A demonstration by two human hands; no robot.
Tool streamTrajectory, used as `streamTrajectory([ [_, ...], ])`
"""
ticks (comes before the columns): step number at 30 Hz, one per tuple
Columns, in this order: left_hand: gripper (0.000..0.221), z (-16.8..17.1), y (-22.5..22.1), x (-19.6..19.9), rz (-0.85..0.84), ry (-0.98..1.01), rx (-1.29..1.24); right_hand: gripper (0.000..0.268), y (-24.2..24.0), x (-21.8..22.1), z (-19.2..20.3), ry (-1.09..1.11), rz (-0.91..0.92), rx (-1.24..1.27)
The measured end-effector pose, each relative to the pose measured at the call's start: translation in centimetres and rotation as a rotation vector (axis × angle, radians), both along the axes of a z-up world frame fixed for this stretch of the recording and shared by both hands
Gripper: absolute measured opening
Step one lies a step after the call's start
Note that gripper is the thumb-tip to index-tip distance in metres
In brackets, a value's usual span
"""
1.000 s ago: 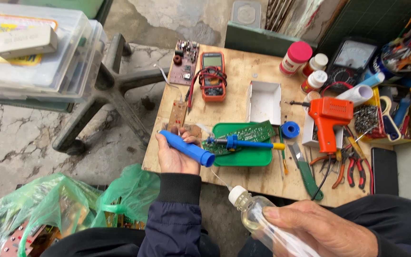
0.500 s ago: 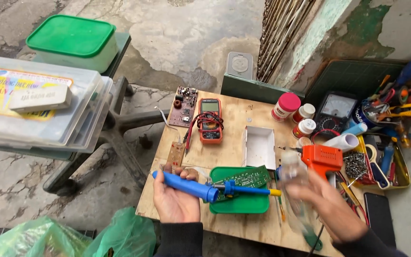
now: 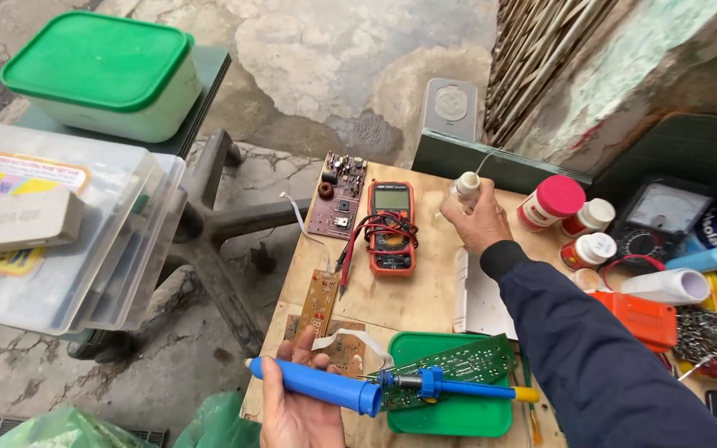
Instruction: The person is performing electronics repair by using a soldering iron to melt solder and a desoldering pump to remove it from a circuit board, including cleaning the pump and applying liquid flux or cleaner.
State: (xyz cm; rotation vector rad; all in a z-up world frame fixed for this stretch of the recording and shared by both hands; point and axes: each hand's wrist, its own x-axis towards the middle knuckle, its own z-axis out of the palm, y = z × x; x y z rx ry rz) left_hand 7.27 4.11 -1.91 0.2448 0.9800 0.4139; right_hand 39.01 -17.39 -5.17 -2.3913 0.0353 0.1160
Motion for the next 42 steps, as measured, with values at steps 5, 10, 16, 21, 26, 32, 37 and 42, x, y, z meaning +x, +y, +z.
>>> streamTrajectory([
  [5,0.035,3.7,-0.3,0.3,0.093,0.053,0.008,0.076,-3.4,0.9,-3.8,-0.024,0.108,-0.036],
  [10,0.038,3.3,0.0,-1.6,0.186,-0.006,0.092,0.047,-5.1,-10.5,7.0,-0.182,0.024,0.227],
  [16,0.031,5.3,-0.7,-3.7,0.196,-0.019,0.018,0.075,-8.2,-27.8,3.0,0.101,0.499,-0.397],
  [21,0.028,1.7,0.1,-6.0,0.236,-0.113,-0.014,0.04,-10.9,-28.0,-3.7,-0.323,0.603,-0.598],
  [26,0.028,-1.7,1.8,-5.7,0.334,-0.194,-0.201,0.031,-9.0,-31.8,5.1,-0.245,0.606,-0.467],
  [32,0.031,-0.9,0.9,-5.2,0.304,-0.191,-0.296,0.044,-10.0,-40.1,14.3,0.254,0.155,-0.225],
  [37,0.032,-0.2,-0.2,-4.9,0.295,-0.231,-0.298,0.048,-10.9,-42.5,14.3,0.004,0.285,-0.054],
  [42,0.029,1.0,-1.3,-4.9,0.256,-0.214,-0.166,0.052,-12.9,-41.8,12.6,-0.214,0.464,-0.197],
])
